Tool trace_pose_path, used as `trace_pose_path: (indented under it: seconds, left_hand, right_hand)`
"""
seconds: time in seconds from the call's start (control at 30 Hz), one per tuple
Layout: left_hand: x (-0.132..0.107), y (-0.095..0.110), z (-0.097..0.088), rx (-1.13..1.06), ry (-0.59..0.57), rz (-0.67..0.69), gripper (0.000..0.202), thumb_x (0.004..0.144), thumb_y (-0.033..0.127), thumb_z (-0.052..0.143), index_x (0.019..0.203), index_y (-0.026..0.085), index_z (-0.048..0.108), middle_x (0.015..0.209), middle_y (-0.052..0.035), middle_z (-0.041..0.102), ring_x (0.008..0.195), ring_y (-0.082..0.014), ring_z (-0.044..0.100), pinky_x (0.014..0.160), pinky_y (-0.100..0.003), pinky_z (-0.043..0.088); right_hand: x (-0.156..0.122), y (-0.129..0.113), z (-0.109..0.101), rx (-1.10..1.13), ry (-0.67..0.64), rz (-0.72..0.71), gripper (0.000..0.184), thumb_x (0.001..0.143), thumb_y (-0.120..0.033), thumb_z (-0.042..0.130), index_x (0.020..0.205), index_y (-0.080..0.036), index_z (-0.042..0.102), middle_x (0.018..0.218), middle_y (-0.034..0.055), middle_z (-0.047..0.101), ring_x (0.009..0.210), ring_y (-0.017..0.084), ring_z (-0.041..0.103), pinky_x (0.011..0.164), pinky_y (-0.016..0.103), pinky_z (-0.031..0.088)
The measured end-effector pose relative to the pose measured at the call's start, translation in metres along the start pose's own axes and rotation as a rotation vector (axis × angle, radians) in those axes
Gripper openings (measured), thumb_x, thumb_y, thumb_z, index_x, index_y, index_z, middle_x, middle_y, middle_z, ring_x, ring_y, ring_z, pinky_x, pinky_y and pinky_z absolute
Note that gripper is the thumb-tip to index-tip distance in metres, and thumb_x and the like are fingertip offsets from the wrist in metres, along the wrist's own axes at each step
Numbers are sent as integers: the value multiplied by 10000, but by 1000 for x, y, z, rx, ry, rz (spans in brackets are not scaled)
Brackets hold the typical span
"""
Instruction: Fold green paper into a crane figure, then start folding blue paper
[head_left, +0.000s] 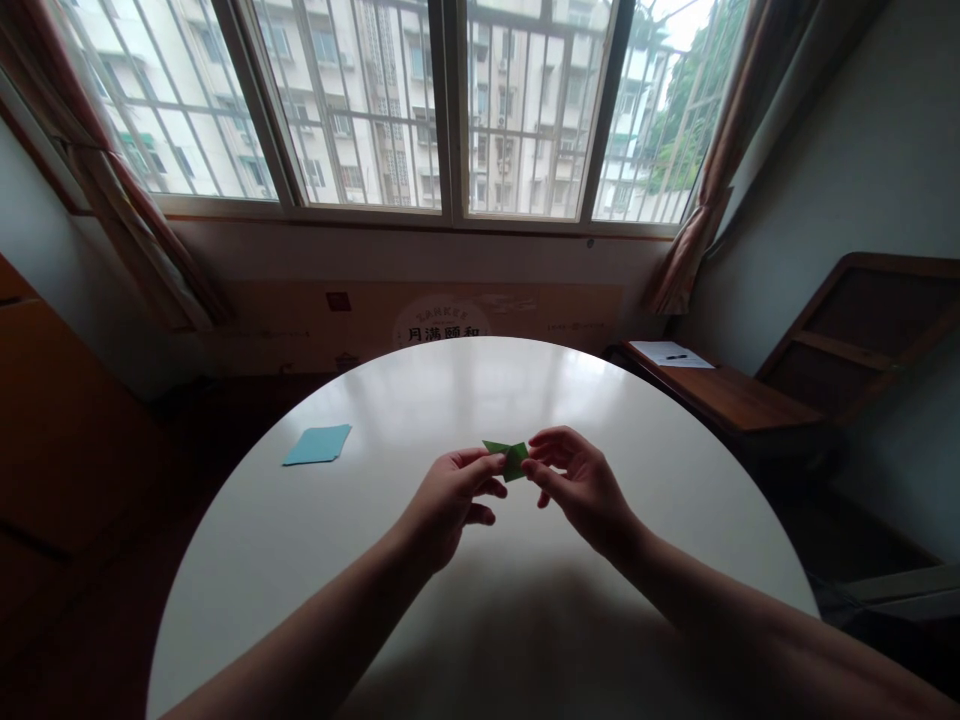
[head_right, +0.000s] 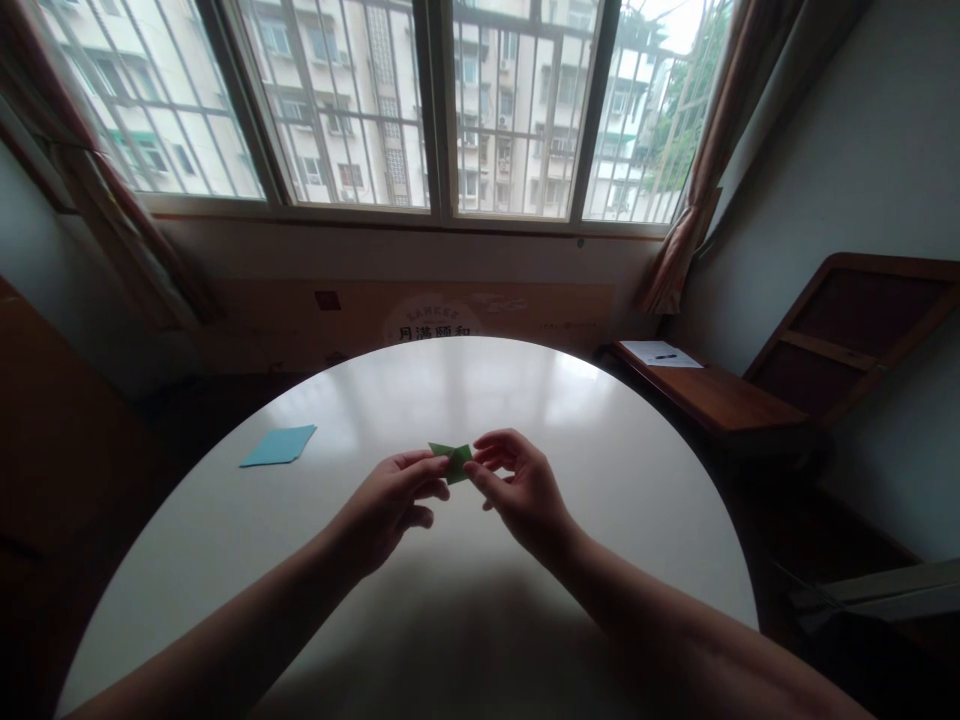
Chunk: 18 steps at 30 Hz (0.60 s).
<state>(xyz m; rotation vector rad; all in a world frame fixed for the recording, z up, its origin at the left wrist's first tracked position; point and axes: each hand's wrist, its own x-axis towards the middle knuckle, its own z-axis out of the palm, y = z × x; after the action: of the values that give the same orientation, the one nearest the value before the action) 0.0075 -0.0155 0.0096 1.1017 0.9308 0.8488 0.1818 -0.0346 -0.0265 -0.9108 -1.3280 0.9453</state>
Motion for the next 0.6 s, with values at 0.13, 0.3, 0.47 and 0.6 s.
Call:
trace_pose_path:
  seconds: [0.13,0.3,0.47,0.6]
  left_hand:
    - [1,1,-5,19,-71,-16,256,771,360,764,884,131,746,812,-53,625,714,-131,547,482,-174,384]
    - [3,5,-9,101,-112,-55,293,726,377,821,853,126,741,798,-42,646,645,-113,567,467,-179,412]
    - [6,5,-10,192,-99,-68,230,751,335,783,819,122,729,741,-28,660,561,-98,578,442,-177,408]
    - [8,3,-11,221,-106,-77,194,728,307,779,740,128,706,703,-27,677,548,-106,600,447,-180,427]
  right_hand:
    - [-1,-1,-1,139,-30,71,244,768,-285,806,929,-199,644,779,9,671,685,158,630,447,219,533]
    - [-2,-2,-5,185,-69,166,291,744,-289,834,959,-188,665,772,13,702,655,140,620,458,208,529]
    - [-2,-1,-8,157,-84,203,266,736,-267,832,935,-171,683,776,25,711,669,146,631,460,209,532]
    - [-4,-4,-7,155,-80,158,166,765,-226,786,889,-170,692,765,21,708,662,154,647,461,231,559]
